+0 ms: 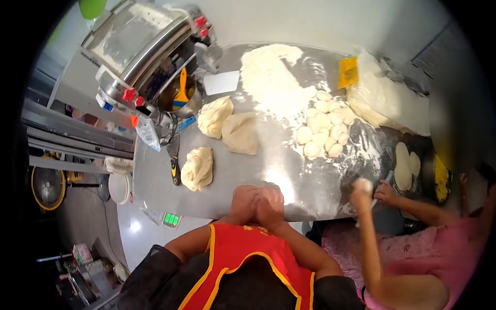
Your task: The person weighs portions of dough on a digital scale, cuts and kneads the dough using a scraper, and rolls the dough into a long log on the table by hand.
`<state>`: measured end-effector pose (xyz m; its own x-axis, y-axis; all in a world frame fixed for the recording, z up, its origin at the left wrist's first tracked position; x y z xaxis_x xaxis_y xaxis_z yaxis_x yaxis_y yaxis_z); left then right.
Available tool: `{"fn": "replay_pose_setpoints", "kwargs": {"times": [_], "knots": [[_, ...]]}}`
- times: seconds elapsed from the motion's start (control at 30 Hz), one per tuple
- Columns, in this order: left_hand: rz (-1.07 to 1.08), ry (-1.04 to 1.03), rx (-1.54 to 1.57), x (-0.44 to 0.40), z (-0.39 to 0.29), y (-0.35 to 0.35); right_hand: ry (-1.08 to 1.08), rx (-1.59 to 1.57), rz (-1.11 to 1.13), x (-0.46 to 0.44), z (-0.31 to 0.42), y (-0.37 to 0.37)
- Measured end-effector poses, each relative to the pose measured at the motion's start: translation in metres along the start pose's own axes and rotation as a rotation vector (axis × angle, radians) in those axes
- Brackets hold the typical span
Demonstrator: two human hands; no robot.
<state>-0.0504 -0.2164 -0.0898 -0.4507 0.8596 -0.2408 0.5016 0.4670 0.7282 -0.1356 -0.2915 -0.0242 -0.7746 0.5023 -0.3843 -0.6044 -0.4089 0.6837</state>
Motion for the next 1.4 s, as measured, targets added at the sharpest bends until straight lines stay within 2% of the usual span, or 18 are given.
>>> {"fn": "replay_pose_setpoints", "kwargs": {"times": [0.07,0.13,0.27,0.33,0.4,0.5,0.53,0.57,0.6,0.67,0.77,0.87,1.0,1.07,1.17,1.27,1.3,1.4], "knots": [[-0.046,0.01,-0.059,-0.012,0.007,-0.007,0.057,0.122,-0.042,-0.006,-0.009,-0.008],[-0.014,0.098,-0.219,-0.038,0.008,-0.009,-0.073,0.269,-0.011,-0.023,-0.029,-0.021],[0.066,0.247,-0.397,-0.092,0.005,0.001,-0.292,0.258,0.152,-0.055,-0.07,-0.034],[0.14,0.315,-0.455,-0.114,0.016,-0.008,-0.238,0.319,0.038,-0.077,-0.079,-0.034],[0.007,0.279,-0.431,-0.135,0.018,-0.005,-0.168,0.382,-0.084,-0.096,-0.086,-0.032],[-0.075,0.266,-0.156,-0.131,0.029,-0.011,-0.299,0.348,0.044,-0.099,-0.103,-0.036],[-0.088,0.264,-0.029,-0.135,0.026,0.001,-0.44,0.147,0.146,-0.101,-0.101,-0.024],[0.006,0.297,0.185,-0.126,0.027,0.012,-0.576,-0.058,0.253,-0.098,-0.098,-0.005],[0.042,0.194,0.089,-0.12,0.01,0.031,-0.714,-0.268,0.373,-0.089,-0.087,0.007],[0.132,0.016,-0.108,-0.091,-0.015,0.058,-0.497,-0.099,0.413,-0.068,-0.049,0.02],[-0.26,-0.104,-0.042,-0.046,-0.022,0.034,-0.13,0.215,0.028,-0.038,-0.006,0.001],[-0.259,-0.102,-0.181,-0.037,-0.014,0.023,0.046,0.259,-0.077,-0.023,-0.01,-0.015],[-0.038,0.144,-0.235,-0.079,0.001,0.012,-0.202,0.289,0.097,-0.068,-0.033,-0.019],[0.135,0.268,-0.247,-0.1,0.007,0.009,-0.216,0.358,0.071,-0.074,-0.06,-0.032],[-0.261,0.175,-0.385,-0.118,0.006,0.013,-0.249,0.399,0.044,-0.092,-0.068,-0.031],[-0.242,0.16,-0.378,-0.123,0.013,0.003,-0.285,0.427,0.105,-0.096,-0.081,-0.035],[-0.227,0.119,-0.368,-0.122,0.02,-0.005,-0.267,0.396,0.045,-0.096,-0.082,-0.034],[0.228,0.342,0.026,-0.113,0.022,0.025,-0.396,0.151,0.417,-0.082,-0.091,-0.017]]}}
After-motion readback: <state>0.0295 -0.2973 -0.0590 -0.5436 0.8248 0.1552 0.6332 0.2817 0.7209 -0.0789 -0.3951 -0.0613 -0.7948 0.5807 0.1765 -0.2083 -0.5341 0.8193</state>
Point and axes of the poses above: each hand's wrist, its own x-axis away from the middle knuckle, its own y-axis out of the back of the hand, z = x × y, the point moved 4 cm from there along -x, towards the middle knuckle, and after that the axes turned 6 degrees about -x, right-handed, at the moved point
